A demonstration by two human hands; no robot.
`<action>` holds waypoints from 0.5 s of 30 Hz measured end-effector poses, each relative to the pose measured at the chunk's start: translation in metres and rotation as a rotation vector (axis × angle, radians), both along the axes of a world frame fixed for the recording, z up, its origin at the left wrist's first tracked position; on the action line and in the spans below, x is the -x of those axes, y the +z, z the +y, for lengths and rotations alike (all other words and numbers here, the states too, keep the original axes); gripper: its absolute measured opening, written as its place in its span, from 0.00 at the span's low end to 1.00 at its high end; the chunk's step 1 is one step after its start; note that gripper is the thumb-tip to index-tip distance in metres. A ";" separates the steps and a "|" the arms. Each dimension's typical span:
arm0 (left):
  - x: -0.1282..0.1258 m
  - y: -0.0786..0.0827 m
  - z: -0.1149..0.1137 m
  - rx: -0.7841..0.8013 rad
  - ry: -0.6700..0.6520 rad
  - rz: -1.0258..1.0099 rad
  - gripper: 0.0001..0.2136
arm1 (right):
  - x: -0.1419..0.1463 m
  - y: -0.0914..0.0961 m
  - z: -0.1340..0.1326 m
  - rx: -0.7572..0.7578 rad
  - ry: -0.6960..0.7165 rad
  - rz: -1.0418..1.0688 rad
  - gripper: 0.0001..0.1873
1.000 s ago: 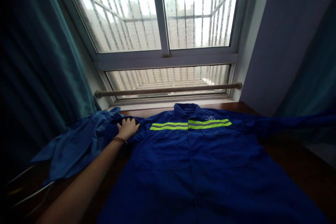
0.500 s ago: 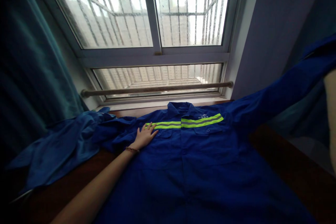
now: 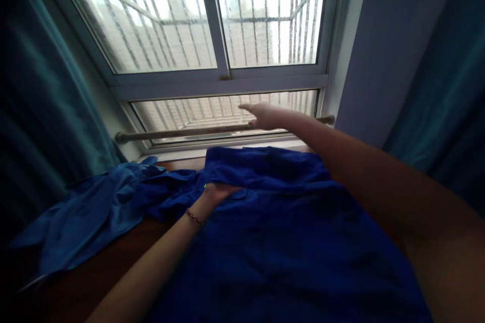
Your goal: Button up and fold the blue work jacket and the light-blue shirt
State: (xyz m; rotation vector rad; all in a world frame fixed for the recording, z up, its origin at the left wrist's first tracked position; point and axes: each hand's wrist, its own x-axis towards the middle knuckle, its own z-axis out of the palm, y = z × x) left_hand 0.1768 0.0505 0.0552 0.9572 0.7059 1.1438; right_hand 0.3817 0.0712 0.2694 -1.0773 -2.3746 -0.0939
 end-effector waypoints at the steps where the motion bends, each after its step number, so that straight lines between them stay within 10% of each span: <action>1: 0.004 0.001 0.001 0.055 -0.021 -0.125 0.19 | 0.002 -0.007 -0.003 0.017 0.106 -0.063 0.22; 9: 0.031 -0.001 -0.005 0.061 0.073 -0.271 0.20 | -0.011 -0.154 -0.079 0.632 0.271 0.087 0.15; 15: 0.025 0.019 -0.004 -0.069 0.153 -0.279 0.21 | -0.004 -0.251 -0.082 0.516 0.136 0.018 0.34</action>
